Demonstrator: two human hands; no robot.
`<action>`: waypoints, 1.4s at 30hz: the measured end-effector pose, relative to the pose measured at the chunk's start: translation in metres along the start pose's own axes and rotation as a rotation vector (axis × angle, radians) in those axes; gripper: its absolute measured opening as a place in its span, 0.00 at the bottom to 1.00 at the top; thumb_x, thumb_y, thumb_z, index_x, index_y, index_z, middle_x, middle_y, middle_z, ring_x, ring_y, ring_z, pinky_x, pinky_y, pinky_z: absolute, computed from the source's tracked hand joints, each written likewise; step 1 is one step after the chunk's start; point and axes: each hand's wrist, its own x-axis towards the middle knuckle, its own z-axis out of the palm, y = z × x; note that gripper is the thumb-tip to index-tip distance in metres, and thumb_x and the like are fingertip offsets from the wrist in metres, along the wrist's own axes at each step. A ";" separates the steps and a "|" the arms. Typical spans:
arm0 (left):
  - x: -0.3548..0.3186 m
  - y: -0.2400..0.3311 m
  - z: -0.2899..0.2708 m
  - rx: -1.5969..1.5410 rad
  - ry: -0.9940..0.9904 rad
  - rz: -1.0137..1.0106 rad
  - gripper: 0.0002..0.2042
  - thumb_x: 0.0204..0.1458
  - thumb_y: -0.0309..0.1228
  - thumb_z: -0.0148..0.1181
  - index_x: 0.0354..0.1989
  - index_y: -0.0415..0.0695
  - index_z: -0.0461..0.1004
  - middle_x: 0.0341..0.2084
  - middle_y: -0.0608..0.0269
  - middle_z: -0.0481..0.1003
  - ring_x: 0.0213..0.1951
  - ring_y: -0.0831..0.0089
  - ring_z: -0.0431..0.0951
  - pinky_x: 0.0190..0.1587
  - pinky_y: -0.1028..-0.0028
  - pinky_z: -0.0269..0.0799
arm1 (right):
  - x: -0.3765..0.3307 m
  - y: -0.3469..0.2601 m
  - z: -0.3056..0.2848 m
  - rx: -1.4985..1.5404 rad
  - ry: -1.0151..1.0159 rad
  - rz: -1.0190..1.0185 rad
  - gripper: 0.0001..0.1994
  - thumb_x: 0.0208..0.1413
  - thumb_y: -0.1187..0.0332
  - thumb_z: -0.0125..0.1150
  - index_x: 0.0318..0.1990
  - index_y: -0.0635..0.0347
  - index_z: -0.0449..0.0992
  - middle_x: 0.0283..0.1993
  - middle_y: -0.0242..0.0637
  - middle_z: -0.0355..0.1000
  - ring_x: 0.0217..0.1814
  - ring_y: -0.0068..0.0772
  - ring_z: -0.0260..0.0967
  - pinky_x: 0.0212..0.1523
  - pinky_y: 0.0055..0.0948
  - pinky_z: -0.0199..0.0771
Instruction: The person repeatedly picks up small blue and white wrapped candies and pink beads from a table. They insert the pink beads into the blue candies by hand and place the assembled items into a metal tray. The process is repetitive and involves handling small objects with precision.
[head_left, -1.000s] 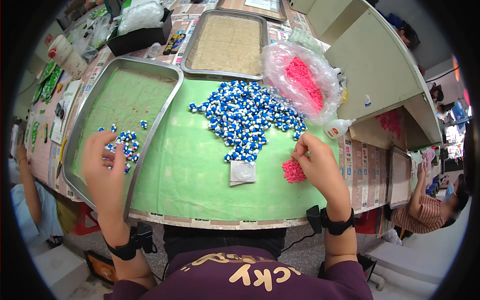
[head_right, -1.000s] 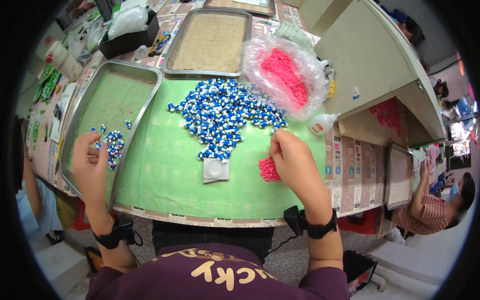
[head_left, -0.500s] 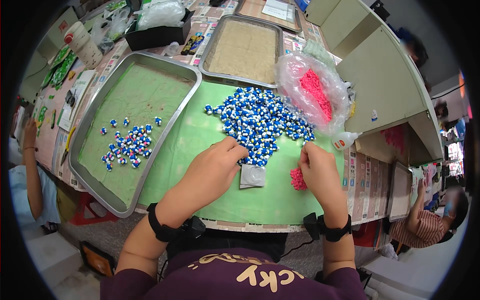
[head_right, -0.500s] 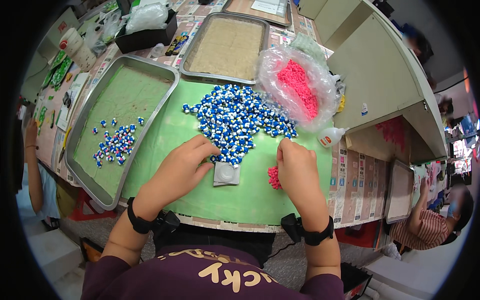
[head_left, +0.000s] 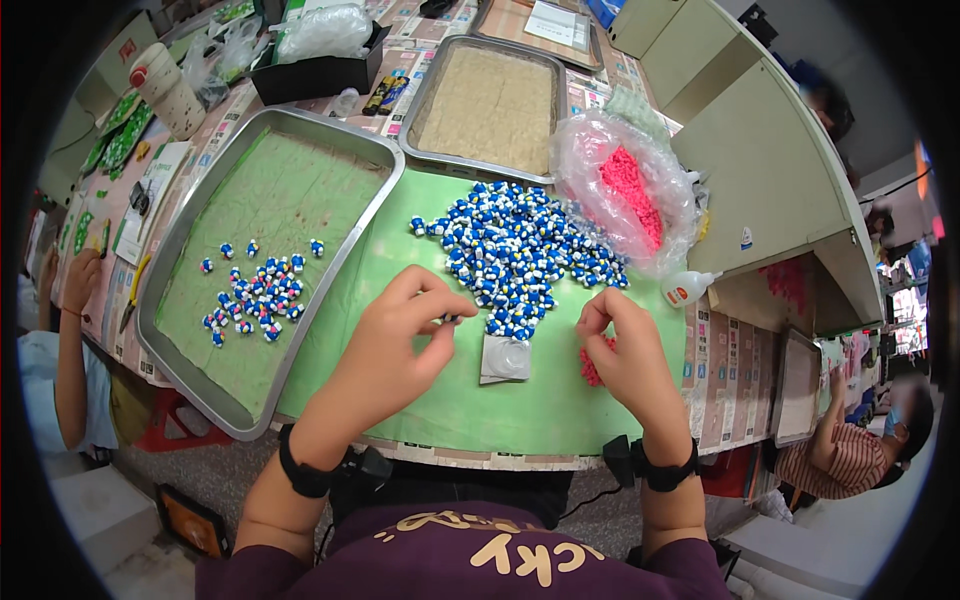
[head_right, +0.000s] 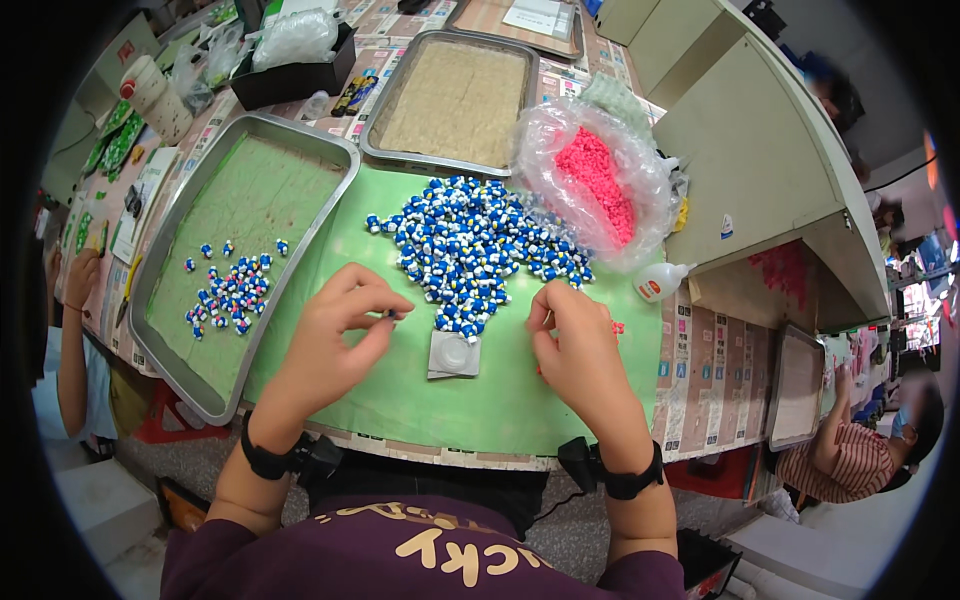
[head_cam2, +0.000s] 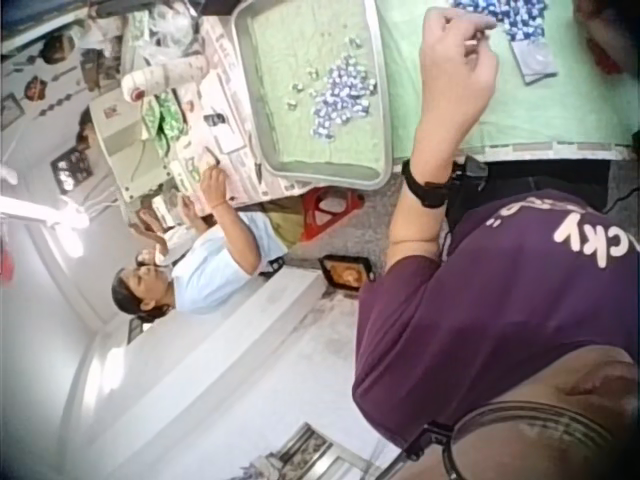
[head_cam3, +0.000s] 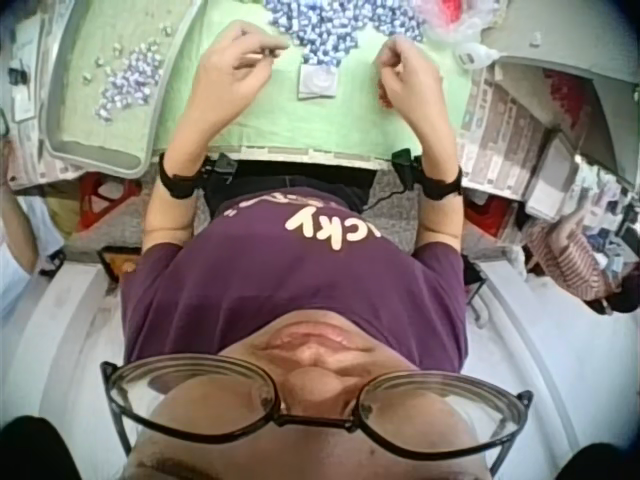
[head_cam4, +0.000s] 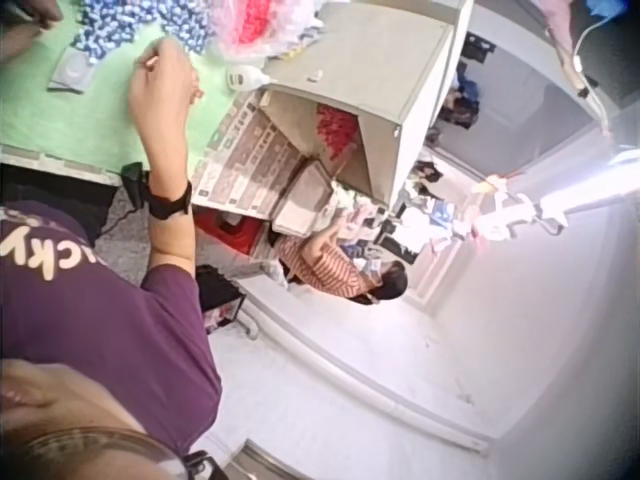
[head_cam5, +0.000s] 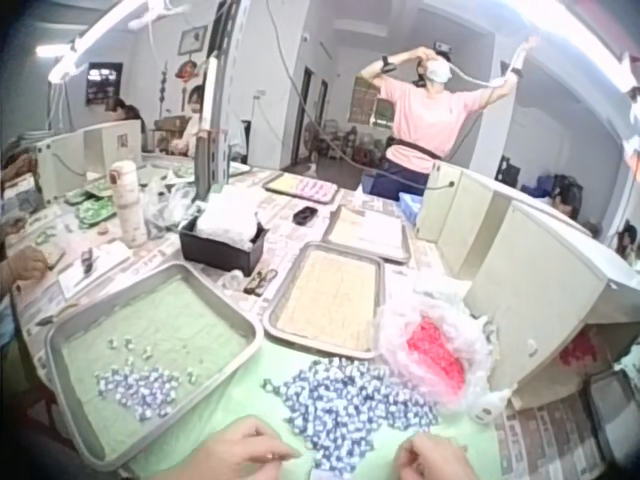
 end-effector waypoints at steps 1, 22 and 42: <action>-0.003 0.002 -0.003 -0.128 -0.001 -0.043 0.10 0.50 0.14 0.54 0.39 0.37 0.78 0.39 0.60 0.71 0.39 0.70 0.77 0.40 0.72 0.78 | -0.002 -0.009 -0.003 0.141 -0.005 -0.011 0.09 0.48 0.83 0.57 0.28 0.60 0.65 0.29 0.37 0.69 0.34 0.36 0.68 0.40 0.34 0.66; -0.007 0.026 0.003 -0.535 -0.298 -0.087 0.05 0.59 0.24 0.56 0.39 0.36 0.78 0.36 0.63 0.74 0.35 0.78 0.74 0.34 0.79 0.73 | -0.015 -0.061 0.007 0.237 0.070 -0.632 0.14 0.44 0.84 0.67 0.29 0.58 0.66 0.36 0.36 0.73 0.34 0.36 0.70 0.38 0.33 0.68; -0.015 0.009 -0.035 -0.465 0.024 -0.177 0.12 0.52 0.17 0.60 0.45 0.34 0.78 0.43 0.54 0.76 0.41 0.71 0.77 0.42 0.74 0.77 | -0.003 -0.030 0.016 -0.113 -0.040 -0.568 0.12 0.39 0.84 0.57 0.29 0.57 0.64 0.33 0.32 0.70 0.35 0.36 0.67 0.46 0.36 0.62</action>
